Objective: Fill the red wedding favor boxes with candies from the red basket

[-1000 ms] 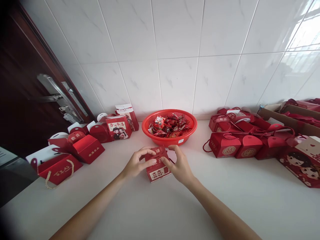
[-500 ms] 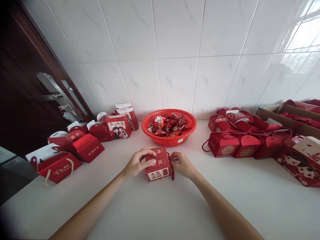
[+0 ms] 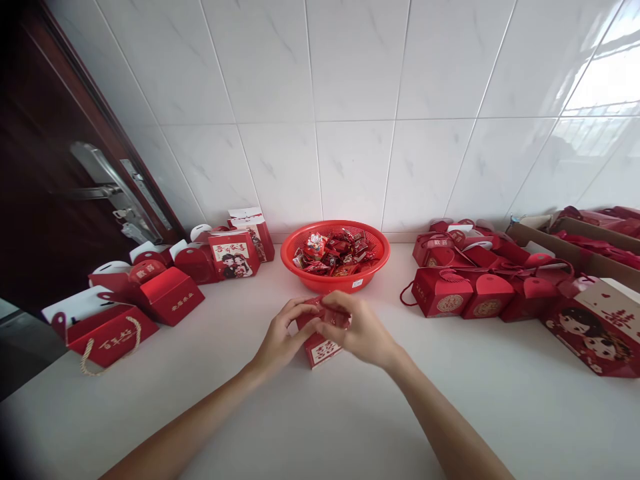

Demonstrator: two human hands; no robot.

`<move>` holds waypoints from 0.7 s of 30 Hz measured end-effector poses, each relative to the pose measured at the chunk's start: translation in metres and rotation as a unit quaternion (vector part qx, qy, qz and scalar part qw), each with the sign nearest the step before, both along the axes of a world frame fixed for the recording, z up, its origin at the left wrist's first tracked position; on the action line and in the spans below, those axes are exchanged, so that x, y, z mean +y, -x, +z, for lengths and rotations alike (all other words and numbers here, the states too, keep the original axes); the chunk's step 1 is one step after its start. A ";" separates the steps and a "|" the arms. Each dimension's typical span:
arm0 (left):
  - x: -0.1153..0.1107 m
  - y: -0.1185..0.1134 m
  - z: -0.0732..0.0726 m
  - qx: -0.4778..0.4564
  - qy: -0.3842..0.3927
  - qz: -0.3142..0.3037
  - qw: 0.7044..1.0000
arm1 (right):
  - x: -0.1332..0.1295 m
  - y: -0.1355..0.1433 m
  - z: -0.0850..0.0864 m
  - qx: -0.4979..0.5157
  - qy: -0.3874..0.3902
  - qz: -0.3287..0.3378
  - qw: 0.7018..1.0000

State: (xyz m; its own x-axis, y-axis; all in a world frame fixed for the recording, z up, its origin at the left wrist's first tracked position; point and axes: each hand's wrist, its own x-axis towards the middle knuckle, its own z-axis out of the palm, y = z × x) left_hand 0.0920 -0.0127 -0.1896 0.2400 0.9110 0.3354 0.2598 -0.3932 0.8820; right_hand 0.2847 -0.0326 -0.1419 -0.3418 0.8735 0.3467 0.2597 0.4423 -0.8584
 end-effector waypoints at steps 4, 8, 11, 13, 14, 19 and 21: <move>-0.002 -0.003 -0.002 -0.024 0.001 -0.017 1.000 | -0.010 0.018 -0.011 -0.210 -0.160 -0.104 0.959; -0.001 0.000 -0.005 -0.039 0.037 -0.027 0.998 | -0.018 0.026 -0.018 -0.285 -0.184 -0.177 0.924; -0.001 0.001 -0.005 -0.039 0.054 -0.036 0.997 | -0.024 0.028 -0.019 -0.319 -0.170 -0.217 0.907; -0.003 0.002 -0.004 -0.035 0.056 -0.054 0.996 | -0.028 0.029 -0.018 -0.338 -0.148 -0.223 0.902; -0.004 0.003 -0.003 -0.032 0.055 -0.068 0.996 | -0.029 0.029 -0.016 -0.349 -0.126 -0.220 0.902; -0.013 0.003 0.003 -0.018 0.047 -0.151 0.987 | -0.037 0.022 -0.006 -0.363 -0.015 -0.207 0.908; -0.016 0.005 0.003 -0.007 0.042 -0.161 0.986 | -0.040 0.005 -0.002 -0.332 -0.021 -0.216 0.918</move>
